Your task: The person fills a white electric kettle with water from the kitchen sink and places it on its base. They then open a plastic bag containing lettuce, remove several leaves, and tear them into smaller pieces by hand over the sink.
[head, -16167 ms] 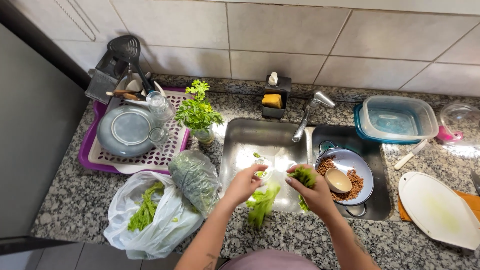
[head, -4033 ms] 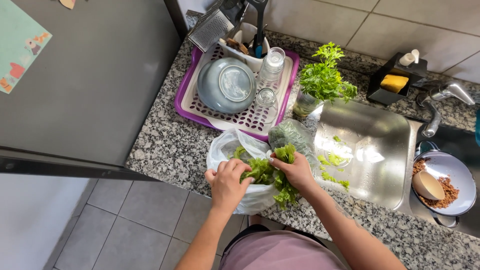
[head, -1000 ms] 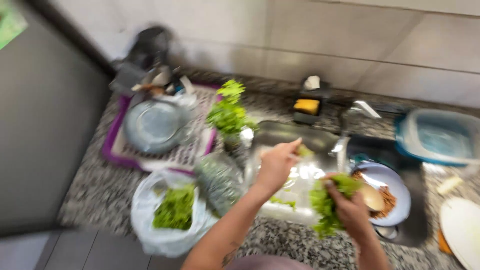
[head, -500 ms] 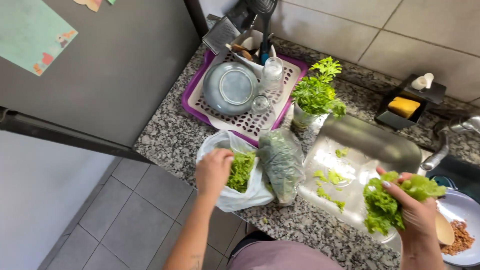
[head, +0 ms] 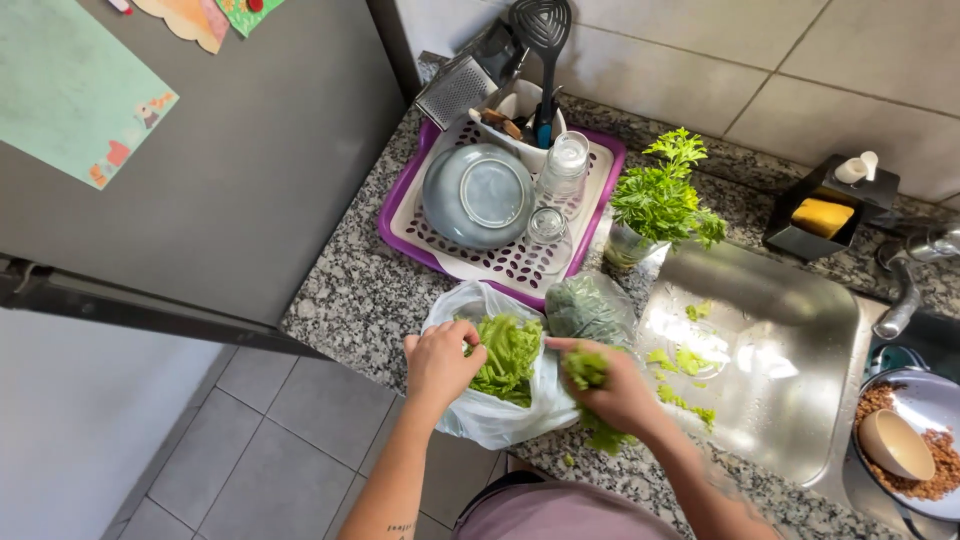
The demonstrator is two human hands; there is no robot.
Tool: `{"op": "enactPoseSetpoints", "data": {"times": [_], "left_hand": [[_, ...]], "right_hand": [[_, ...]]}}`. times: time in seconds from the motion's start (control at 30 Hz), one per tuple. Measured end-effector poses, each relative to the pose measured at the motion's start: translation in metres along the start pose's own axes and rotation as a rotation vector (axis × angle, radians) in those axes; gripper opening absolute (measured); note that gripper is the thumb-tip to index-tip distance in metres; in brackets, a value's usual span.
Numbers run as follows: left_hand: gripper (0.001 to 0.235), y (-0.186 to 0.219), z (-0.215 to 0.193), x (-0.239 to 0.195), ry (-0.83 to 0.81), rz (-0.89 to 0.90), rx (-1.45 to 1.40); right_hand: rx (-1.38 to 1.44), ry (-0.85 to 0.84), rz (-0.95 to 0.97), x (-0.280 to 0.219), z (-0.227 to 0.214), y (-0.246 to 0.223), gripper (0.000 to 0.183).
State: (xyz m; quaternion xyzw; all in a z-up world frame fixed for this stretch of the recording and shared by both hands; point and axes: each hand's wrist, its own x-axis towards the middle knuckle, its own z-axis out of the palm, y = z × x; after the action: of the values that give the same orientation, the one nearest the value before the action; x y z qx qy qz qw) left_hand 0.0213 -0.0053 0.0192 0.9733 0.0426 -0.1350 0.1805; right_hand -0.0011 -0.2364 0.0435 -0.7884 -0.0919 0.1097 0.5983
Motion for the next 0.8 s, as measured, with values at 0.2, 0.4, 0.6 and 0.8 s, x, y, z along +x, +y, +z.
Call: {"op": "enactPoseSetpoints", "data": {"times": [0.2, 0.4, 0.6, 0.8], "left_hand": [[0.016, -0.01, -0.037, 0.001, -0.075, -0.128, -0.655], [0.021, -0.006, -0.052, -0.007, 0.122, 0.052, -0.716], [0.022, 0.006, -0.049, -0.016, 0.234, 0.121, -0.649], [0.031, 0.018, -0.053, -0.015, 0.131, 0.003, -0.874]], "right_hand": [[-0.295, -0.354, 0.113, 0.031, 0.033, 0.018, 0.063], [-0.148, -0.133, 0.192, 0.018, 0.032, 0.008, 0.051], [-0.055, 0.219, 0.153, 0.021, 0.013, 0.019, 0.017], [0.114, 0.302, 0.14, 0.011, 0.019, 0.014, 0.024]]}}
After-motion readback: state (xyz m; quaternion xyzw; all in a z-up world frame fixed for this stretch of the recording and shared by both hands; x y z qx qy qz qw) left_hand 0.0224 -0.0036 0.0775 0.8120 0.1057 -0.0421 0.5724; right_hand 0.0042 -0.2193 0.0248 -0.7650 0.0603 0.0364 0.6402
